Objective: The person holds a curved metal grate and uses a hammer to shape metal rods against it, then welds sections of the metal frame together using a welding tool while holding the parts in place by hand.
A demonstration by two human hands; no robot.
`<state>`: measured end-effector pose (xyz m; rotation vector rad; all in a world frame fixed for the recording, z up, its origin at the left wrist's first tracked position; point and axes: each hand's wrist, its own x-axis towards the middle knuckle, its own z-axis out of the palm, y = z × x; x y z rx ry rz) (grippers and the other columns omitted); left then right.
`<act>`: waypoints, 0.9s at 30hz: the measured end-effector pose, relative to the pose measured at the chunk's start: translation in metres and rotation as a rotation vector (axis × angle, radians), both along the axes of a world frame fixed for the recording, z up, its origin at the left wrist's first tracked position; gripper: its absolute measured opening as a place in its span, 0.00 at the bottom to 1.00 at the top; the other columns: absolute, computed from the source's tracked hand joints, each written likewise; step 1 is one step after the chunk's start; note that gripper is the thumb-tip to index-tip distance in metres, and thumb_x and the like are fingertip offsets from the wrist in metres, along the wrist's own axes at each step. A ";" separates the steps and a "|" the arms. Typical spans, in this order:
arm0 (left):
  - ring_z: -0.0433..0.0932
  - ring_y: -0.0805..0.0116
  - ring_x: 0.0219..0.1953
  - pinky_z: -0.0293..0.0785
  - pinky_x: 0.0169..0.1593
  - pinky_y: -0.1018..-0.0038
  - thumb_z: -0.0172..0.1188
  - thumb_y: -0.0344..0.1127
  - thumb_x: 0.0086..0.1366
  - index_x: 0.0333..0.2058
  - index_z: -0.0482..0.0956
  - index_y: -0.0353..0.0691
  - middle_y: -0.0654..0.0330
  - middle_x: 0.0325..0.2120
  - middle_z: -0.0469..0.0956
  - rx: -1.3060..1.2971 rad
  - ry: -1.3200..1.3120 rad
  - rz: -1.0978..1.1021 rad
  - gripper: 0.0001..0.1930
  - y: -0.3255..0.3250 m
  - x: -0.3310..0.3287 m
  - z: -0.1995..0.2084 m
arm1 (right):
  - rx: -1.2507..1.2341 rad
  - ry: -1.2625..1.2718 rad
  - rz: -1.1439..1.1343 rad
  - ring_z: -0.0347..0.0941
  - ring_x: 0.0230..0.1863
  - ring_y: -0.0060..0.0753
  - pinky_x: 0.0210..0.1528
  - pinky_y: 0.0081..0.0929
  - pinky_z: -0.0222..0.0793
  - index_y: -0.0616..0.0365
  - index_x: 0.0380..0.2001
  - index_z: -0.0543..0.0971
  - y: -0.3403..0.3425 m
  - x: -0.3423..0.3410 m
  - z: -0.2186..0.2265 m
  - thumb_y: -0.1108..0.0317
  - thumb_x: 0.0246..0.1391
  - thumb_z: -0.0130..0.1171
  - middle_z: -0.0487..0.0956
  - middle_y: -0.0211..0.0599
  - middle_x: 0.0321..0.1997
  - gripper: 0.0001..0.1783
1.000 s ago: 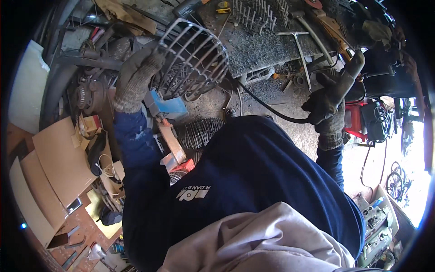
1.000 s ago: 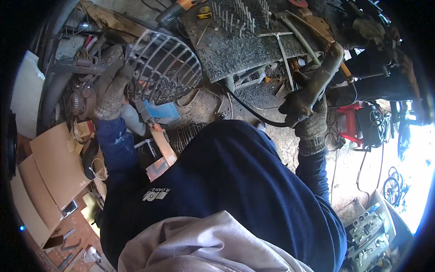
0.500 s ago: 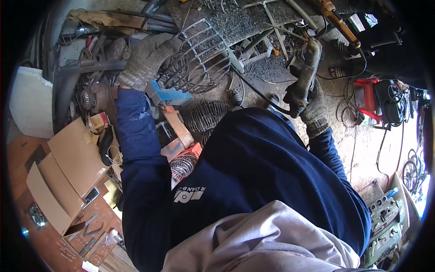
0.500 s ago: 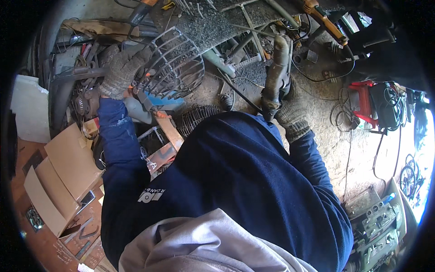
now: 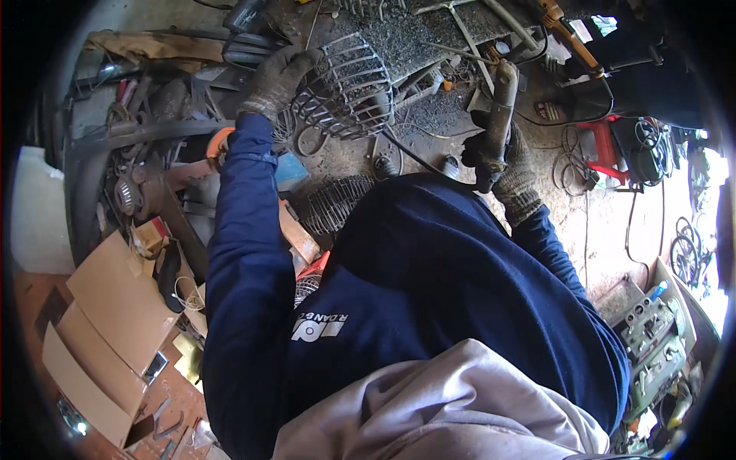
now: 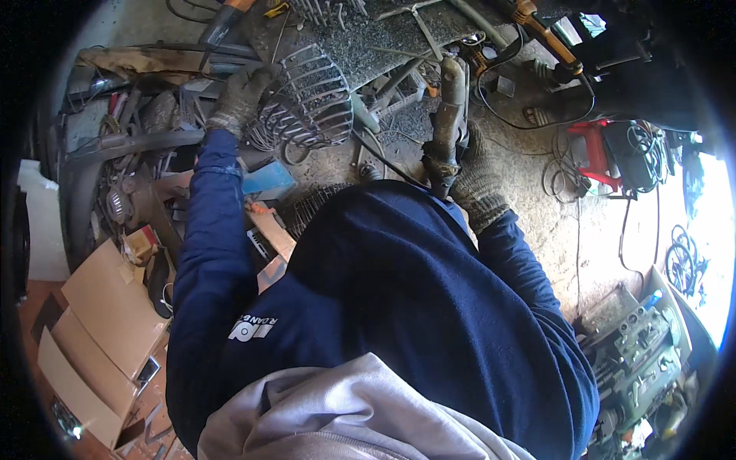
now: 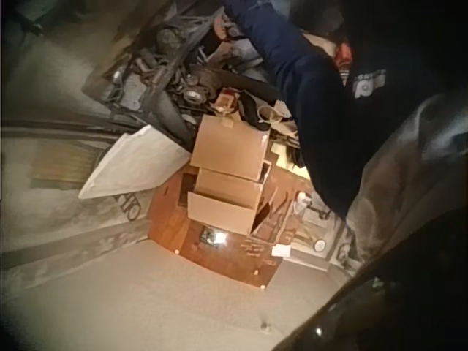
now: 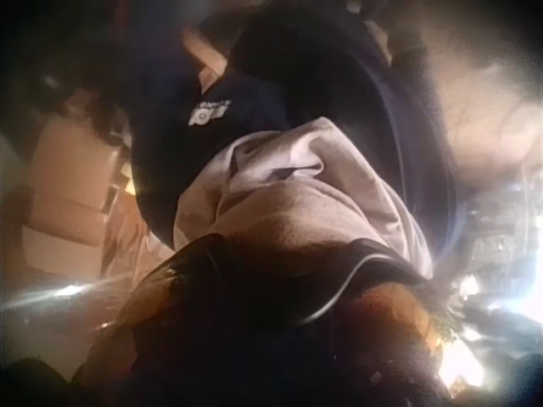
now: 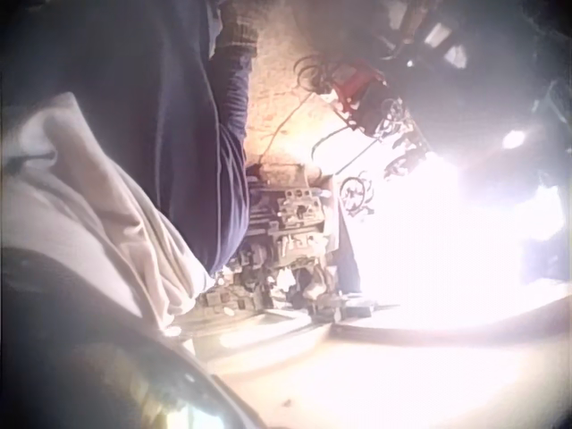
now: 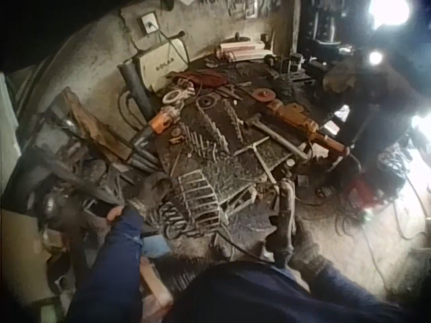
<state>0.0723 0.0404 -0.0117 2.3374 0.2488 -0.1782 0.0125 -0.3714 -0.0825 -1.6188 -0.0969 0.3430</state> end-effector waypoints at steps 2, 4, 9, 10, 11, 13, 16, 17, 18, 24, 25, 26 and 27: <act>0.76 0.73 0.36 0.72 0.44 0.72 0.65 0.57 0.62 0.42 0.82 0.40 0.62 0.32 0.80 -0.162 -0.041 0.119 0.24 0.009 -0.005 -0.035 | 0.011 0.019 0.000 0.79 0.31 0.31 0.34 0.29 0.77 0.63 0.60 0.67 0.014 -0.002 0.007 0.67 0.54 0.66 0.80 0.37 0.33 0.32; 0.76 0.73 0.35 0.72 0.42 0.73 0.65 0.55 0.63 0.41 0.81 0.40 0.62 0.30 0.80 -0.302 -0.149 0.178 0.22 0.010 -0.012 -0.071 | -0.018 0.052 -0.016 0.79 0.31 0.32 0.34 0.30 0.78 0.64 0.61 0.67 0.027 -0.005 0.012 0.66 0.54 0.67 0.80 0.38 0.32 0.33; 0.76 0.73 0.36 0.73 0.41 0.70 0.61 0.50 0.67 0.41 0.80 0.40 0.59 0.32 0.80 -0.340 -0.289 0.251 0.18 0.000 -0.025 -0.117 | -0.143 0.075 -0.021 0.79 0.31 0.32 0.33 0.30 0.78 0.65 0.61 0.66 0.036 -0.010 0.006 0.70 0.57 0.63 0.80 0.40 0.31 0.30; 0.77 0.71 0.36 0.73 0.41 0.69 0.60 0.49 0.67 0.42 0.80 0.40 0.58 0.33 0.80 -0.286 -0.313 0.208 0.18 0.001 -0.026 -0.122 | -0.168 0.085 -0.019 0.79 0.31 0.32 0.34 0.31 0.78 0.65 0.60 0.66 0.035 -0.010 0.005 0.71 0.57 0.62 0.80 0.40 0.33 0.29; 0.78 0.69 0.36 0.73 0.42 0.69 0.60 0.49 0.68 0.42 0.80 0.39 0.57 0.33 0.81 -0.227 -0.337 0.169 0.18 0.004 -0.028 -0.125 | -0.188 0.096 -0.012 0.80 0.32 0.32 0.34 0.31 0.78 0.64 0.60 0.67 0.036 -0.010 0.003 0.71 0.58 0.62 0.81 0.41 0.34 0.28; 0.79 0.65 0.36 0.74 0.43 0.67 0.59 0.49 0.68 0.43 0.80 0.38 0.54 0.34 0.81 -0.213 -0.333 0.143 0.18 0.010 -0.031 -0.132 | -0.198 0.101 0.016 0.80 0.34 0.32 0.35 0.32 0.79 0.62 0.58 0.67 0.036 -0.008 0.004 0.72 0.59 0.60 0.80 0.42 0.40 0.25; 0.80 0.58 0.36 0.74 0.45 0.64 0.58 0.50 0.68 0.44 0.80 0.36 0.51 0.33 0.82 -0.334 -0.255 0.181 0.20 0.011 -0.027 -0.127 | -0.127 0.092 0.033 0.79 0.41 0.34 0.39 0.33 0.79 0.58 0.56 0.67 0.038 -0.004 0.010 0.74 0.59 0.59 0.75 0.42 0.53 0.23; 0.81 0.56 0.36 0.75 0.45 0.63 0.57 0.51 0.68 0.44 0.81 0.36 0.50 0.33 0.82 -0.367 -0.221 0.193 0.21 0.007 -0.026 -0.115 | -0.048 0.120 0.032 0.78 0.44 0.36 0.42 0.33 0.79 0.56 0.56 0.66 0.041 -0.001 0.014 0.75 0.59 0.58 0.73 0.41 0.58 0.23; 0.81 0.53 0.36 0.75 0.45 0.62 0.57 0.51 0.69 0.44 0.81 0.36 0.49 0.33 0.82 -0.400 -0.188 0.204 0.22 0.005 -0.026 -0.110 | -0.038 0.157 -0.017 0.78 0.44 0.35 0.44 0.33 0.78 0.57 0.56 0.66 0.047 0.002 0.017 0.76 0.58 0.58 0.73 0.41 0.58 0.23; 0.81 0.47 0.40 0.75 0.46 0.60 0.54 0.50 0.70 0.43 0.82 0.36 0.45 0.36 0.82 0.043 -0.422 0.002 0.21 0.015 -0.028 -0.132 | -0.642 -0.083 0.124 0.76 0.44 0.26 0.47 0.28 0.73 0.63 0.53 0.69 0.082 0.029 0.070 0.77 0.59 0.56 0.79 0.36 0.44 0.19; 0.81 0.48 0.39 0.75 0.46 0.60 0.54 0.50 0.70 0.43 0.82 0.36 0.45 0.36 0.82 0.081 -0.456 -0.038 0.21 0.014 -0.027 -0.133 | -0.337 0.047 0.089 0.77 0.43 0.27 0.46 0.27 0.73 0.64 0.54 0.69 0.088 0.030 0.074 0.76 0.58 0.57 0.80 0.35 0.40 0.20; 0.81 0.48 0.39 0.75 0.46 0.61 0.54 0.49 0.70 0.43 0.82 0.36 0.46 0.35 0.83 0.122 -0.488 -0.072 0.20 0.013 -0.026 -0.128 | -0.325 0.045 0.100 0.77 0.43 0.27 0.46 0.28 0.73 0.63 0.53 0.69 0.091 0.032 0.075 0.74 0.59 0.58 0.80 0.35 0.40 0.20; 0.81 0.48 0.39 0.75 0.45 0.61 0.54 0.48 0.70 0.43 0.82 0.36 0.46 0.35 0.83 0.164 -0.519 -0.106 0.19 0.013 -0.027 -0.126 | -0.313 0.044 0.111 0.77 0.43 0.28 0.46 0.29 0.73 0.63 0.53 0.70 0.093 0.034 0.076 0.72 0.59 0.58 0.80 0.35 0.41 0.20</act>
